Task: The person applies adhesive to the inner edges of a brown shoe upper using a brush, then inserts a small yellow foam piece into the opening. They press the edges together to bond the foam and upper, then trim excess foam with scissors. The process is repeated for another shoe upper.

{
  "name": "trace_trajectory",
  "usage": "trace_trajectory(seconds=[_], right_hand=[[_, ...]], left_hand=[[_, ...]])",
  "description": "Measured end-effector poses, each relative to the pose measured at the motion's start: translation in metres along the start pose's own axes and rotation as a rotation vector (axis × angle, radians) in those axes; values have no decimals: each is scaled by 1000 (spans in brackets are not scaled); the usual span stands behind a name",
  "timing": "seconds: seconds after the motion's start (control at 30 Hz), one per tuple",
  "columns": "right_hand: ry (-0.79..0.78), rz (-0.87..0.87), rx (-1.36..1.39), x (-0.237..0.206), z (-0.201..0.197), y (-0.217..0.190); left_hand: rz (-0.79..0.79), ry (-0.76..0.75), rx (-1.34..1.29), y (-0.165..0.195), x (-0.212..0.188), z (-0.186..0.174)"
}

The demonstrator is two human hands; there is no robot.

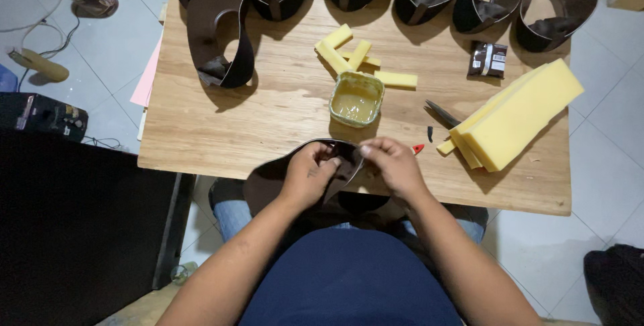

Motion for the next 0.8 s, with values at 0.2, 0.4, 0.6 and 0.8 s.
trace_trajectory(seconds=[0.2,0.4,0.6,0.8], right_hand=[[235,-371,-550,-2,-6,-36],[215,-822,-1292,-15,-40,-56],[173,-782,-1425,-21,-57,-61],[79,-844,-1346,-25,-52,-70]], left_hand=[[184,215,154,9,-1,-9],[180,370,361,13,10,-38],[145,379,399,15,20,-44],[-533,314,-502,-23,35,-30]])
Point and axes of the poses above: each hand's wrist, its own x-axis towards the middle knuckle, its own z-axis out of the palm, y = z × x, the point moved 4 cm from there along x, towards the middle knuckle, and after that the axes turned 13 degrees about y, right-handed, at the moved point
